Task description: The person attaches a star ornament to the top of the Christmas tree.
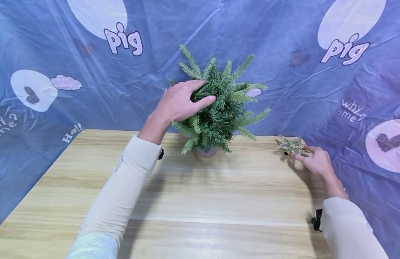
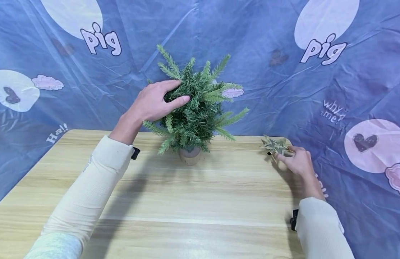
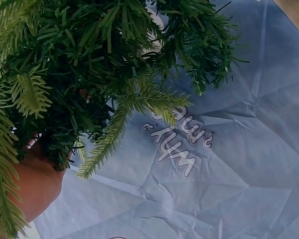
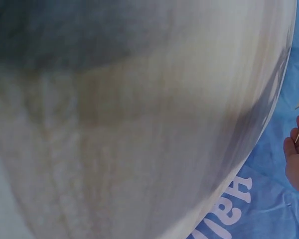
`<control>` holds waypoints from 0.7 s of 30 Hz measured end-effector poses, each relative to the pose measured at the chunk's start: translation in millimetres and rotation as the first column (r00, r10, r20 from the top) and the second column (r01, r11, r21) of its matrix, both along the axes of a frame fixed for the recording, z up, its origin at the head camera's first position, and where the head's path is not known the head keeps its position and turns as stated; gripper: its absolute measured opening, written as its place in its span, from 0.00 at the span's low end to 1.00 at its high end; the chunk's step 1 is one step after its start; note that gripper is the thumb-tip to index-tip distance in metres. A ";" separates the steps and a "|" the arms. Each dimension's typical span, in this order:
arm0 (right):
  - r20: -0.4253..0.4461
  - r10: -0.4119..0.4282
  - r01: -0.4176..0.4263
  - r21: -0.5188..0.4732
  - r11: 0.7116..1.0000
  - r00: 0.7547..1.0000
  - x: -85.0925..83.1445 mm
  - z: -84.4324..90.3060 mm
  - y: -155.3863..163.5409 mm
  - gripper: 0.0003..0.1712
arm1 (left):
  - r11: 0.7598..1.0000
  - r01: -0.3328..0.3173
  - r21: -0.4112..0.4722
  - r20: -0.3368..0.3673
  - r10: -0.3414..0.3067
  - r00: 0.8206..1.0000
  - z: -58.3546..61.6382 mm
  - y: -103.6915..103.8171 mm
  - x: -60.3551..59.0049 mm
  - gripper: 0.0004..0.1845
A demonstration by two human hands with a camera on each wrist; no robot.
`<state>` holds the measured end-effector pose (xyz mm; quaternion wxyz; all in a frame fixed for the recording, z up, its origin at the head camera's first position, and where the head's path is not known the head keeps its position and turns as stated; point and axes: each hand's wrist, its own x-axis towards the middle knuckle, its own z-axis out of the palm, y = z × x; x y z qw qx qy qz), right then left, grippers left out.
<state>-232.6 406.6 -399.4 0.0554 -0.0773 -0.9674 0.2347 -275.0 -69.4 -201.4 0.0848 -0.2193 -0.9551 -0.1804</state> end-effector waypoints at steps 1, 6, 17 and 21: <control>-0.011 -0.002 0.002 -0.001 1.000 1.000 -0.4 0.3 -0.6 0.50 | 1.000 -0.001 -0.001 0.000 0.001 1.000 -0.2 0.0 -0.3 0.42; -0.077 -0.002 0.001 -0.004 1.000 0.997 -1.7 2.5 -5.1 0.47 | 1.000 -0.001 0.000 -0.007 0.001 1.000 -1.3 -0.2 -1.9 0.41; -0.177 -0.035 0.033 -0.014 0.999 0.984 -0.3 10.6 -13.0 0.46 | 1.000 -0.004 0.015 -0.006 0.004 1.000 -1.9 -0.3 -2.4 0.39; -0.186 -0.039 0.037 -0.015 0.999 0.982 -1.0 12.1 -14.8 0.46 | 1.000 0.000 0.017 -0.001 0.000 1.000 -2.5 -0.4 -3.1 0.39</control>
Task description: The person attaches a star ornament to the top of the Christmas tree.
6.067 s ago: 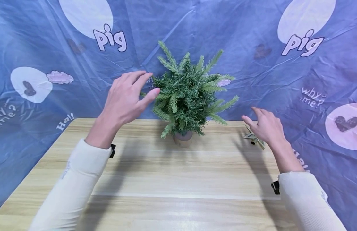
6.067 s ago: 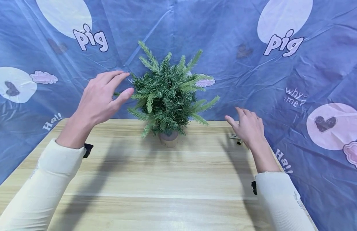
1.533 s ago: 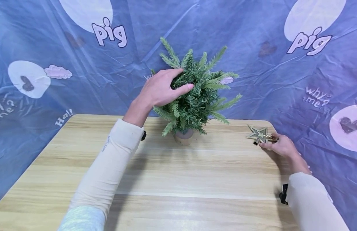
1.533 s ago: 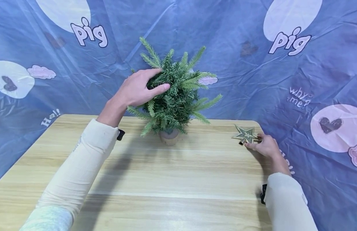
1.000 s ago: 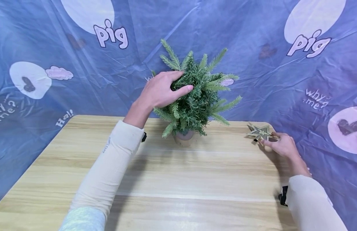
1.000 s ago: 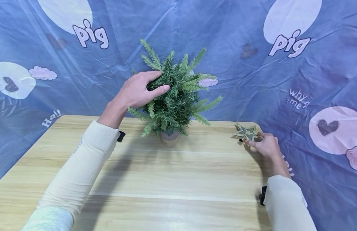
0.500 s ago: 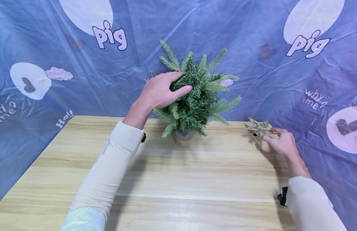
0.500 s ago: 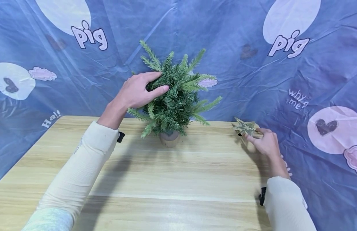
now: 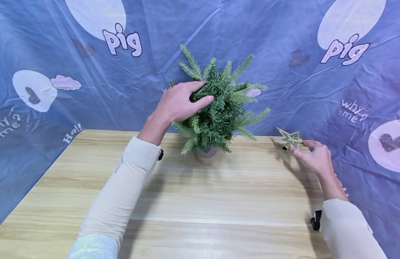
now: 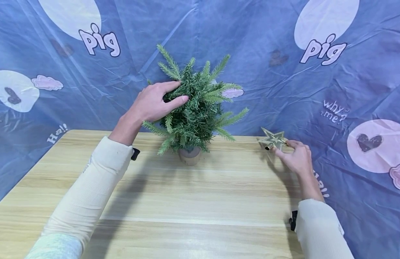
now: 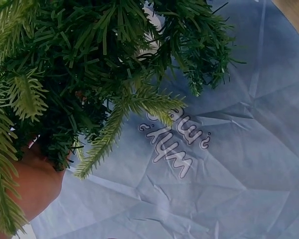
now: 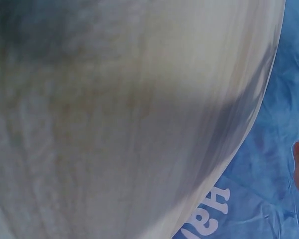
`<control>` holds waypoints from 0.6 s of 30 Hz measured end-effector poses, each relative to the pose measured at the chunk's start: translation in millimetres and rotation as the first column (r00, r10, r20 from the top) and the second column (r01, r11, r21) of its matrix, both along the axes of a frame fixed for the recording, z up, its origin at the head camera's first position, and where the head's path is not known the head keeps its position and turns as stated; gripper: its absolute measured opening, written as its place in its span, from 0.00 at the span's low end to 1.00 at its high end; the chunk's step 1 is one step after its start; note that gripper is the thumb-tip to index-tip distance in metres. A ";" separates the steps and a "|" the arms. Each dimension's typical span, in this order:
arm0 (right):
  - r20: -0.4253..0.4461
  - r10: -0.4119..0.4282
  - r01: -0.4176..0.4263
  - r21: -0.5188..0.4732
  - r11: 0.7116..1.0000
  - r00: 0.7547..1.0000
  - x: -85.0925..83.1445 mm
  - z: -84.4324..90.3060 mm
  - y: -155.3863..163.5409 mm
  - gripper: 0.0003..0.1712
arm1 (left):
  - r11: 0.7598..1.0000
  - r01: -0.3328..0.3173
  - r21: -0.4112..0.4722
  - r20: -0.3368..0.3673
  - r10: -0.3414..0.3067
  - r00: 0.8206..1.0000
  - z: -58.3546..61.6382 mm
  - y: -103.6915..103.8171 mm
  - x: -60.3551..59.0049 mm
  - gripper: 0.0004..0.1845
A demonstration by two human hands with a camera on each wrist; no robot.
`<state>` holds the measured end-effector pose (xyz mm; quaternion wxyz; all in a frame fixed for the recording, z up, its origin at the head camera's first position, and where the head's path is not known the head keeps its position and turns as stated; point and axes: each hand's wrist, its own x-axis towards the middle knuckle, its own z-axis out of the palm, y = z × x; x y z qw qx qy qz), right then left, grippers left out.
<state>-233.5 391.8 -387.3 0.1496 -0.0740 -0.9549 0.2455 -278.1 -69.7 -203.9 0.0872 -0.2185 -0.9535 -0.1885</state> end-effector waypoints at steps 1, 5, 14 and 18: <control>-0.004 -0.002 0.002 0.001 1.000 1.000 0.0 0.4 -0.5 0.46 | 1.000 0.000 0.001 0.002 0.000 1.000 -0.1 -0.1 -0.1 0.39; -0.024 -0.006 0.006 -0.001 1.000 1.000 -0.1 2.4 -2.8 0.45 | 1.000 -0.001 0.000 0.011 0.001 1.000 -0.3 -0.4 -0.4 0.39; -0.051 0.016 -0.017 -0.018 1.000 0.999 0.7 12.8 -10.7 0.44 | 0.999 0.005 -0.035 0.024 -0.004 1.000 -0.7 -1.2 1.0 0.39; -0.064 0.032 -0.033 -0.011 0.999 0.997 -0.2 15.5 -15.1 0.44 | 0.999 0.010 -0.043 0.022 -0.009 1.000 -1.2 -1.0 1.2 0.39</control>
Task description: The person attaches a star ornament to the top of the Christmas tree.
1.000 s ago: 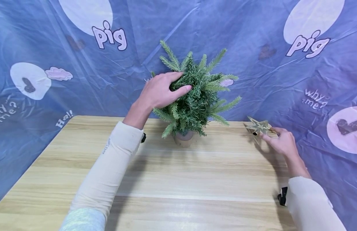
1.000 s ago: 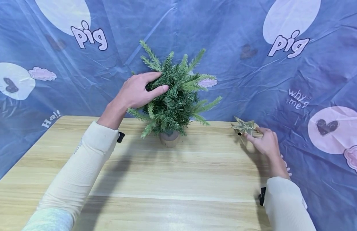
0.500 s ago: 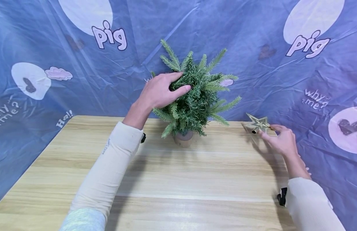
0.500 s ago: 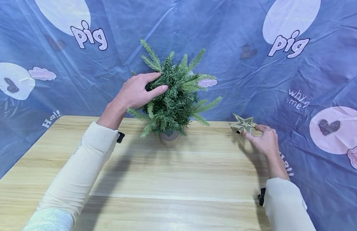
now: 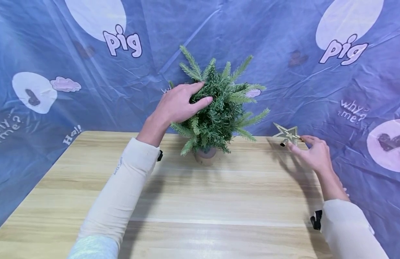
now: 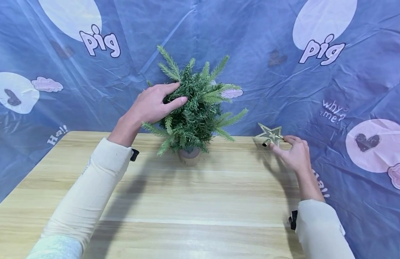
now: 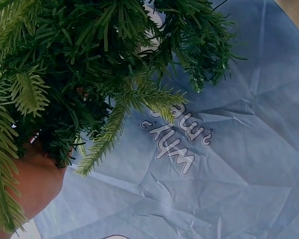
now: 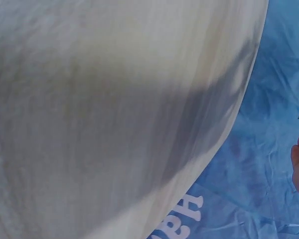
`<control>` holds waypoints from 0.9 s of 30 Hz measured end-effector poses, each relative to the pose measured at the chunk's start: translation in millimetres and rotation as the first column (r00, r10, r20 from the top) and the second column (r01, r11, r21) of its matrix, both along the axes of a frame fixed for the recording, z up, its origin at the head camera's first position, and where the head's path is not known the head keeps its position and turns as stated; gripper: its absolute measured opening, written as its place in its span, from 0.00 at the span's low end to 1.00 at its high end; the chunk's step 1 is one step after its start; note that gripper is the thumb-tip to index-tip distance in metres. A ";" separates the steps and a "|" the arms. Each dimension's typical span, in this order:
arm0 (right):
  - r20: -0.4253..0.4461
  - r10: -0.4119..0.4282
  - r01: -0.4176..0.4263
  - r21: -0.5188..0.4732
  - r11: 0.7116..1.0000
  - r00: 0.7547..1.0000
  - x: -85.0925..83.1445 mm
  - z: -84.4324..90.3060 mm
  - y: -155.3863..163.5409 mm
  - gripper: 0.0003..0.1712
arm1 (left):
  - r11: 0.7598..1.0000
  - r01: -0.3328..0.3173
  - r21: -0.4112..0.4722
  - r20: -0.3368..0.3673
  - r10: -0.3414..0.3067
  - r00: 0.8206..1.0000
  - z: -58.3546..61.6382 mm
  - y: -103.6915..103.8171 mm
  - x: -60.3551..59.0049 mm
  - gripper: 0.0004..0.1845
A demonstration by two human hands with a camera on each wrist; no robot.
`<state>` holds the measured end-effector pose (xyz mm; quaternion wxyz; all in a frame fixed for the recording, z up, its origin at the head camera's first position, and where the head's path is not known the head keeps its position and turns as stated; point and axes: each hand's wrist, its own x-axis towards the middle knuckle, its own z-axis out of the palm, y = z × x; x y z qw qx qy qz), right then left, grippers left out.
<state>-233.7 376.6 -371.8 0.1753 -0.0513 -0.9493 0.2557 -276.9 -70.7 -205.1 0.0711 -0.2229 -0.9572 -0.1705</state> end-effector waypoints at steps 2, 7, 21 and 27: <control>-0.004 0.006 -0.006 0.000 1.000 1.000 -0.1 1.2 -2.8 0.44 | 1.000 0.004 -0.011 -0.002 -0.004 1.000 0.4 0.0 0.0 0.39; -0.015 0.018 -0.018 0.004 1.000 1.000 -0.9 5.4 -8.8 0.43 | 0.999 0.015 -0.034 -0.006 -0.015 1.000 0.9 0.5 0.0 0.40; -0.095 0.010 -0.008 0.023 1.000 0.995 -5.4 21.7 -21.8 0.41 | 1.000 0.009 -0.018 -0.008 -0.009 1.000 -1.6 -0.5 -0.7 0.39; -0.120 0.013 -0.011 0.020 1.000 0.993 -6.0 31.4 -28.7 0.40 | 1.000 0.010 -0.029 -0.013 -0.010 1.000 -1.8 -0.4 -1.2 0.38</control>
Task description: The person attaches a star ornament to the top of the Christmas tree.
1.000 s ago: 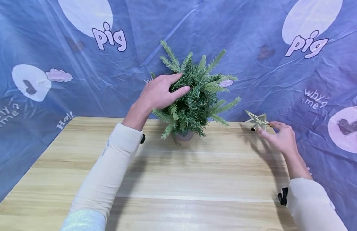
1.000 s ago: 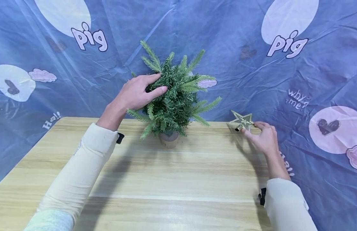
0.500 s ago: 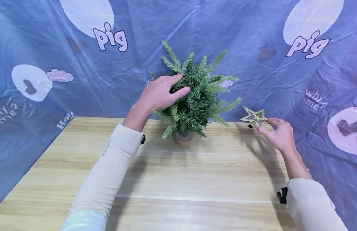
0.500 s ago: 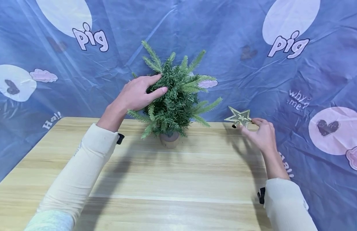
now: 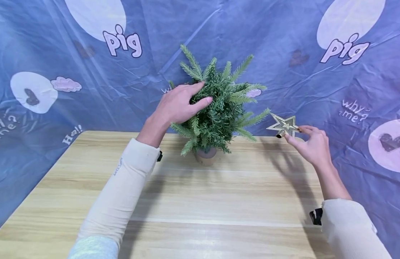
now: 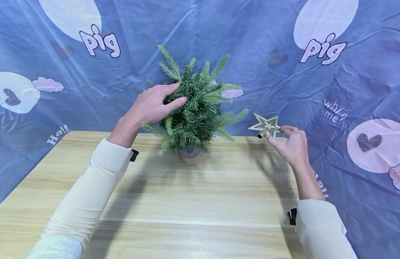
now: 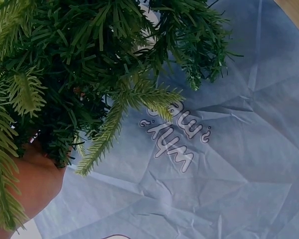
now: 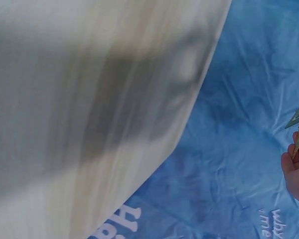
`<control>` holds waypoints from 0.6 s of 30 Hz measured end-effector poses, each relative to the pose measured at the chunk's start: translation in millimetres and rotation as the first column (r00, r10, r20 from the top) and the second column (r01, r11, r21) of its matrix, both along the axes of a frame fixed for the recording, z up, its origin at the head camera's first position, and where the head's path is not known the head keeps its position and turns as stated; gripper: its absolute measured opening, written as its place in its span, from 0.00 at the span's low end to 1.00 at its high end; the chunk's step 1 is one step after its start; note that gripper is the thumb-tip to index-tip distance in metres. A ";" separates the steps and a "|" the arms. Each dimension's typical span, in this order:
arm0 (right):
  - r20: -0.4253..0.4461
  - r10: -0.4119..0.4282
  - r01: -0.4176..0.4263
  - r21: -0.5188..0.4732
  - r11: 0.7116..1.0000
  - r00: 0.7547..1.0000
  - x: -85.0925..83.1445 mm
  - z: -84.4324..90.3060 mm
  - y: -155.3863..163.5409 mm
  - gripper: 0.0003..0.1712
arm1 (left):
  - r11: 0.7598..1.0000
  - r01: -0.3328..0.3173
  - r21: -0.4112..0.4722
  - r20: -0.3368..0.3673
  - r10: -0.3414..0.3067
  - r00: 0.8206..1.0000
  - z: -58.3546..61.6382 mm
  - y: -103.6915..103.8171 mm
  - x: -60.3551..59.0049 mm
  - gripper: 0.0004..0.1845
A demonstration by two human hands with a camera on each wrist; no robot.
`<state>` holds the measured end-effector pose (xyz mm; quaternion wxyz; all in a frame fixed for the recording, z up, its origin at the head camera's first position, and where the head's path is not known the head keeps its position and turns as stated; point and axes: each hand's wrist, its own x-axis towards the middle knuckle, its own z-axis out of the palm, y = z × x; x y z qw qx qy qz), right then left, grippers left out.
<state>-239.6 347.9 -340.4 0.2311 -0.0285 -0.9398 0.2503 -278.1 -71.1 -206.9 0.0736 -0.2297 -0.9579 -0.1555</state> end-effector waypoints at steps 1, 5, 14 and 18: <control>-0.001 -0.002 0.002 -0.004 1.000 1.000 0.0 1.5 -1.2 0.41 | 1.000 0.000 -0.001 -0.001 0.000 1.000 0.0 0.0 -0.1 0.38; 0.007 -0.013 0.013 -0.027 1.000 1.000 -0.6 6.1 -6.3 0.41 | 1.000 0.005 -0.008 -0.010 -0.005 1.000 -0.1 0.1 -0.3 0.38; -0.020 -0.007 0.006 -0.053 0.999 1.000 0.3 10.4 -14.6 0.40 | 1.000 0.011 -0.018 -0.015 -0.012 1.000 -1.4 0.0 0.2 0.38; -0.022 -0.005 0.004 -0.054 0.999 1.000 0.9 13.6 -17.1 0.41 | 1.000 0.013 -0.017 -0.017 -0.014 1.000 -1.7 -0.2 0.5 0.38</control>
